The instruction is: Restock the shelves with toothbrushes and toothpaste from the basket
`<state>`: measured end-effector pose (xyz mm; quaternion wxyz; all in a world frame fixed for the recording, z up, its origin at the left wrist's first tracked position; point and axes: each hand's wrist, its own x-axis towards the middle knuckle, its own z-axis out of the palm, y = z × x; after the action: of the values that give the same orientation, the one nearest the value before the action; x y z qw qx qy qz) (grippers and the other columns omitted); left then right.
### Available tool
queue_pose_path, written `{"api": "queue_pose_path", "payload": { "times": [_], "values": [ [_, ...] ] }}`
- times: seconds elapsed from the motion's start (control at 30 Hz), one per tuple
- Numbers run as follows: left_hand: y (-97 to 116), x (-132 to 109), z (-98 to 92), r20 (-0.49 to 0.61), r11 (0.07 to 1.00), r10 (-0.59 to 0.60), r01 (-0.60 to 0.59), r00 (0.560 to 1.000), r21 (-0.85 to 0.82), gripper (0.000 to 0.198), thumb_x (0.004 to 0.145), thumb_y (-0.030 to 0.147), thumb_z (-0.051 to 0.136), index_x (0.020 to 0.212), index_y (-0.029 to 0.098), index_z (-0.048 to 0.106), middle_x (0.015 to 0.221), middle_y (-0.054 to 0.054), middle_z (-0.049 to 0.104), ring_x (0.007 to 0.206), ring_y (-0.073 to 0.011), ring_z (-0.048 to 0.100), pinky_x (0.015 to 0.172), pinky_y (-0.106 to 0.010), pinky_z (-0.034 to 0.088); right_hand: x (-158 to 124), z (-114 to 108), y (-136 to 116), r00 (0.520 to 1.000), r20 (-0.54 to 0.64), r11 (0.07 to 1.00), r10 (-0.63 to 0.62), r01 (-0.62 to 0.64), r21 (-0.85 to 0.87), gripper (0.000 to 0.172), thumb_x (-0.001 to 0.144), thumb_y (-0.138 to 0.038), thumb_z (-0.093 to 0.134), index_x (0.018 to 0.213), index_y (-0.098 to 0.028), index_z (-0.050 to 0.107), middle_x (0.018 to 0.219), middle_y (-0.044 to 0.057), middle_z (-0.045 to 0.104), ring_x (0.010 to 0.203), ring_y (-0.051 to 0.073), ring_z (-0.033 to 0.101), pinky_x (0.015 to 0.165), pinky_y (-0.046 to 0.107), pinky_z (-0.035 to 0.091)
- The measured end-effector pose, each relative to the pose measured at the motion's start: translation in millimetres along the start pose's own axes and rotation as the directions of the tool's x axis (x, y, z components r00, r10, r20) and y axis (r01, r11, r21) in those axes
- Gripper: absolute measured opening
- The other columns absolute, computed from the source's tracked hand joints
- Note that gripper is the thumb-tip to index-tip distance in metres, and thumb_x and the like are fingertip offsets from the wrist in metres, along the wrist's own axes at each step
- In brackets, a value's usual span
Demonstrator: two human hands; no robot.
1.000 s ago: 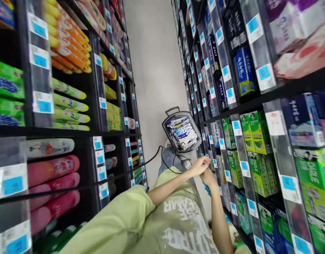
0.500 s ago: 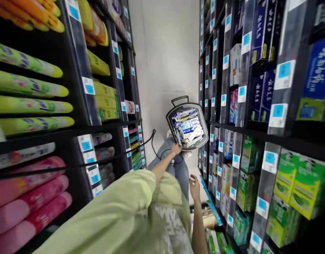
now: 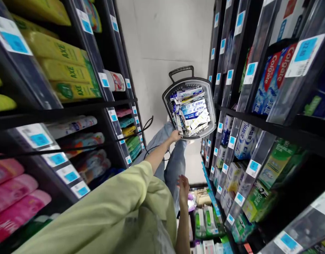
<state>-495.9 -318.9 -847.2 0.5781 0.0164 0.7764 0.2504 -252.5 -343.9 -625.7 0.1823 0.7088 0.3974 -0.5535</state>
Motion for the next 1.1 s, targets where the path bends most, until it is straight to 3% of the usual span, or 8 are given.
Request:
{"api": "queue_pose_path", "payload": {
  "times": [0.2, 0.5, 0.63, 0.77, 0.87, 0.97, 1.03, 1.1],
  "values": [
    [13.2, -40.3, -2.3, -0.067, 1.0, -0.005, 0.005, 0.998, -0.001, 0.026, 0.092, 0.02, 0.062, 0.106, 0.009, 0.081, 0.099, -0.013, 0.083, 0.1, -0.0247, 0.074, 0.097, -0.032, 0.053, 15.6, 3.7, -0.6, 0.999, -0.007, 0.988, -0.04, 0.041, 0.147, 0.055, 0.071, -0.066, 0.072, 0.108, -0.027, 0.06, 0.114, 0.008, 0.073, 0.093, 0.029, 0.072, 0.069, 0.035, 0.055],
    [19.7, -177.6, 29.6, 0.081, 0.982, 0.19, -0.189, 0.978, -0.023, 0.015, 0.084, 0.02, 0.071, 0.09, 0.018, 0.084, 0.084, -0.006, 0.081, 0.075, -0.0199, 0.075, 0.072, -0.028, 0.058, 37.8, 15.7, -21.3, 0.998, -0.02, 0.902, -0.057, 0.06, 0.428, 0.06, 0.085, -0.067, 0.056, 0.125, -0.022, 0.054, 0.125, 0.014, 0.07, 0.111, 0.028, 0.069, 0.086, 0.038, 0.057],
    [4.3, -216.9, 39.6, 0.297, 0.895, 0.402, -0.44, 0.866, 0.072, 0.02, 0.087, 0.012, 0.063, 0.087, 0.019, 0.082, 0.093, -0.006, 0.078, 0.083, -0.0185, 0.074, 0.076, -0.026, 0.056, 46.8, 15.1, -28.0, 0.988, -0.069, 0.85, -0.136, 0.153, 0.503, 0.06, 0.08, -0.06, 0.07, 0.124, -0.021, 0.057, 0.12, 0.011, 0.071, 0.106, 0.023, 0.069, 0.09, 0.035, 0.056],
    [-10.2, -227.4, 45.0, 0.449, 0.823, 0.456, -0.556, 0.769, 0.118, 0.024, 0.086, 0.005, 0.058, 0.08, 0.019, 0.077, 0.098, -0.009, 0.076, 0.085, -0.0205, 0.072, 0.08, -0.029, 0.054, 50.9, 6.3, -26.6, 0.969, -0.146, 0.918, -0.199, 0.237, 0.319, 0.064, 0.074, -0.052, 0.079, 0.124, -0.019, 0.059, 0.107, 0.007, 0.072, 0.095, 0.019, 0.067, 0.085, 0.03, 0.055],
    [-12.2, -227.6, 43.7, 0.54, 0.767, 0.496, -0.635, 0.68, 0.095, 0.022, 0.085, 0.005, 0.059, 0.075, 0.02, 0.073, 0.096, -0.01, 0.074, 0.089, -0.0228, 0.071, 0.081, -0.03, 0.054, 49.6, 0.3, -23.2, 0.977, -0.068, 0.937, -0.204, 0.215, 0.277, 0.052, 0.082, -0.057, 0.07, 0.113, -0.016, 0.066, 0.096, 0.005, 0.074, 0.083, 0.017, 0.066, 0.078, 0.028, 0.054],
    [-9.5, -224.0, 35.8, 0.59, 0.726, 0.548, -0.688, 0.593, 0.017, 0.012, 0.086, 0.018, 0.066, 0.079, 0.023, 0.075, 0.091, -0.006, 0.074, 0.091, -0.0219, 0.07, 0.084, -0.03, 0.054, 46.6, -2.1, -21.8, 0.982, 0.091, 0.892, -0.168, 0.112, 0.437, 0.055, 0.086, -0.067, 0.063, 0.106, -0.016, 0.07, 0.099, 0.007, 0.077, 0.082, 0.018, 0.068, 0.076, 0.029, 0.057],
    [-7.3, -216.9, 29.6, 0.524, 0.757, 0.562, -0.654, 0.64, -0.014, 0.018, 0.094, 0.026, 0.06, 0.088, 0.023, 0.076, 0.089, -0.006, 0.074, 0.085, -0.0192, 0.069, 0.082, -0.028, 0.054, 45.2, -2.5, -22.5, 0.976, 0.162, 0.848, -0.143, 0.036, 0.528, 0.057, 0.084, -0.07, 0.065, 0.104, -0.017, 0.071, 0.1, 0.008, 0.078, 0.083, 0.02, 0.07, 0.072, 0.031, 0.058],
    [-4.4, -205.0, 25.1, 0.292, 0.867, 0.491, -0.494, 0.821, -0.071, 0.023, 0.098, 0.03, 0.053, 0.097, 0.02, 0.074, 0.09, -0.006, 0.073, 0.082, -0.0178, 0.069, 0.079, -0.028, 0.054, 44.3, -2.5, -24.5, 0.971, 0.201, 0.822, -0.128, -0.009, 0.569, 0.056, 0.08, -0.067, 0.072, 0.103, -0.017, 0.071, 0.097, 0.008, 0.079, 0.08, 0.02, 0.072, 0.068, 0.03, 0.058]
  ]
}}
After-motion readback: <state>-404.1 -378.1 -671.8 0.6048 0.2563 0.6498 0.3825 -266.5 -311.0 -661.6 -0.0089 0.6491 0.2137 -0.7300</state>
